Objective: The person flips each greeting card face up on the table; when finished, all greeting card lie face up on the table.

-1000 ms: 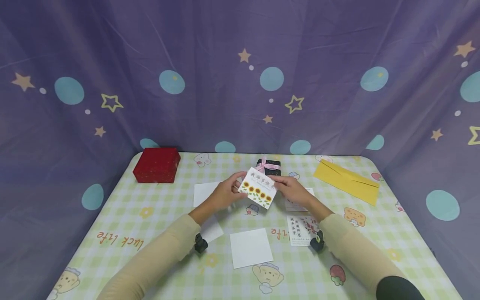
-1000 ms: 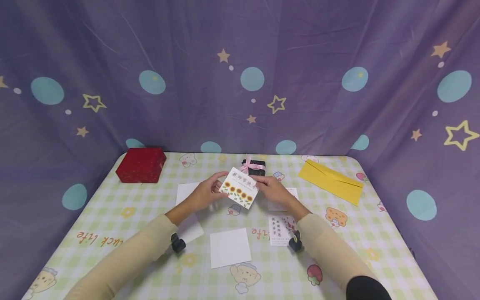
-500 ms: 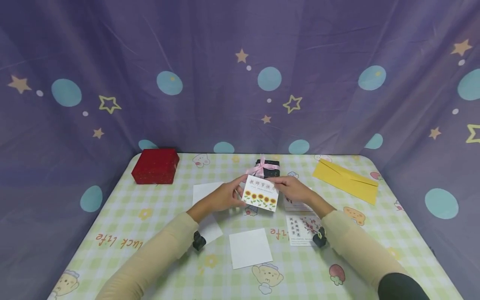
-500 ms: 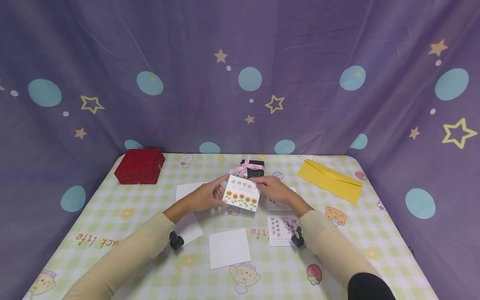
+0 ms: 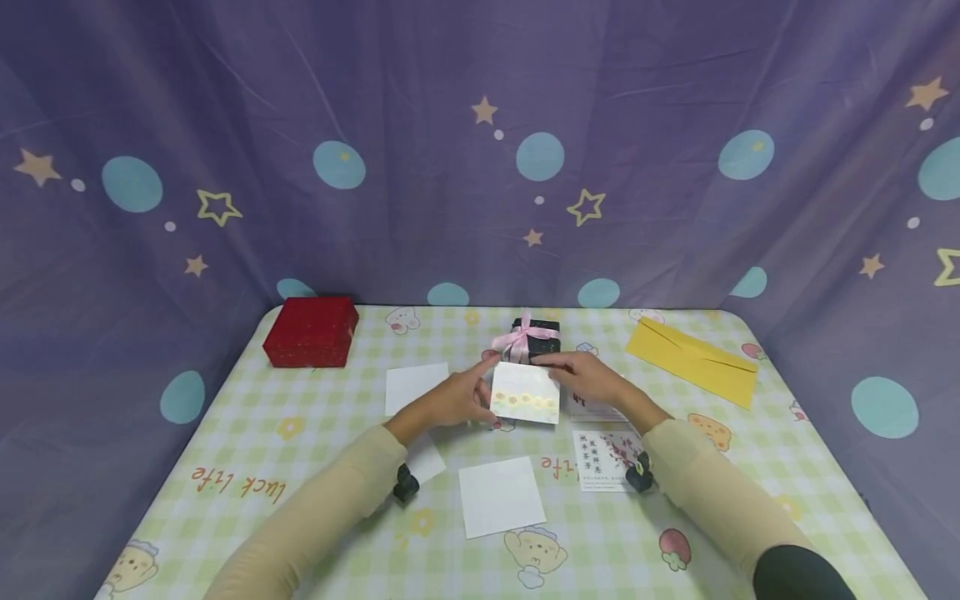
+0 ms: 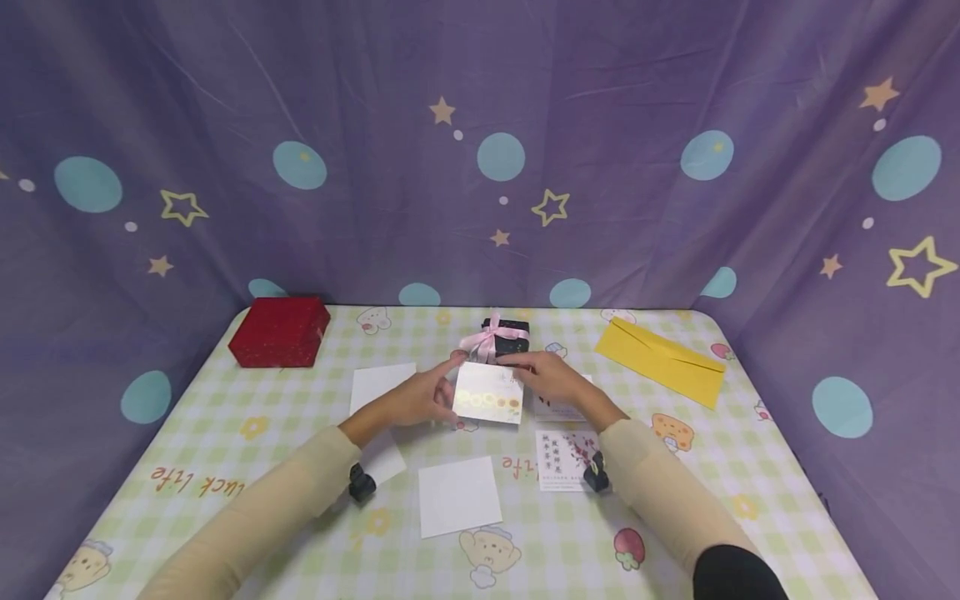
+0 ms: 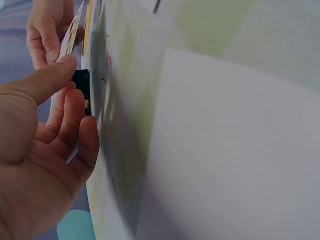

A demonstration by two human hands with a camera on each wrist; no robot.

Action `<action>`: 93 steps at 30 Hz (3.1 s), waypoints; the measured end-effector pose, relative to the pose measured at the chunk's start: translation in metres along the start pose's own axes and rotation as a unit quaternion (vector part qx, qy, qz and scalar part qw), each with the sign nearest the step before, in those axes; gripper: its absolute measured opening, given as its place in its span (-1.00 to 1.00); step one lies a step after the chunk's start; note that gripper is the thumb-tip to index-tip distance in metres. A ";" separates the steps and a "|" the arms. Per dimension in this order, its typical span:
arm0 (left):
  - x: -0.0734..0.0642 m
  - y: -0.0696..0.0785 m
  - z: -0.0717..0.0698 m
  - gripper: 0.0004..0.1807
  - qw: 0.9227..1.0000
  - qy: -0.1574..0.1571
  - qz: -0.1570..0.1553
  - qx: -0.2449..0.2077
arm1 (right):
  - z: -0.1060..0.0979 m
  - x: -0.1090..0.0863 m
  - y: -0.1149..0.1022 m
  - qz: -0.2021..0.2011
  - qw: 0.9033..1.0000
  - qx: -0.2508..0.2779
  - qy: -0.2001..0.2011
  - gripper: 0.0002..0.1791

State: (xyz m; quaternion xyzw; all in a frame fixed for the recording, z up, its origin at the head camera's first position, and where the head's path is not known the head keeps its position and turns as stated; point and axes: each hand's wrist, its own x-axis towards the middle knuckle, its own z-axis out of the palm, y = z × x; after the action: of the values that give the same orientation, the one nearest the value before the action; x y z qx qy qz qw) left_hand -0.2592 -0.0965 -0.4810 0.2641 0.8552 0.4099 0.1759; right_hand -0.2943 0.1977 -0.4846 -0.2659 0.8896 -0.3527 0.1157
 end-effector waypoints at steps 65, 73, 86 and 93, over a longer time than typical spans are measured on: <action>0.016 0.011 0.011 0.24 0.983 -0.046 -0.099 0.147 | 0.016 0.008 0.010 0.020 0.991 -0.132 0.020 -0.69; 0.000 0.013 0.005 0.12 0.986 -0.048 -0.080 0.138 | 0.015 0.001 -0.011 -0.006 0.995 -0.098 0.012 -0.71; -0.055 0.028 0.000 -0.29 0.986 -0.026 -0.048 0.157 | 0.038 -0.022 -0.044 -0.071 0.993 -0.082 -0.055 -0.62; -0.082 0.024 0.009 -0.38 0.987 -0.011 -0.039 0.155 | 0.048 -0.038 -0.053 -0.103 0.986 -0.107 -0.071 -0.58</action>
State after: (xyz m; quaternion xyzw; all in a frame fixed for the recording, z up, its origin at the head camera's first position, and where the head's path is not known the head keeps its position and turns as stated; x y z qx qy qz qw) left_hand -0.1817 -0.1278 -0.4603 0.2596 0.9160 0.2621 0.1580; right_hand -0.2227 0.1592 -0.4825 -0.3911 0.8799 -0.2455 0.1120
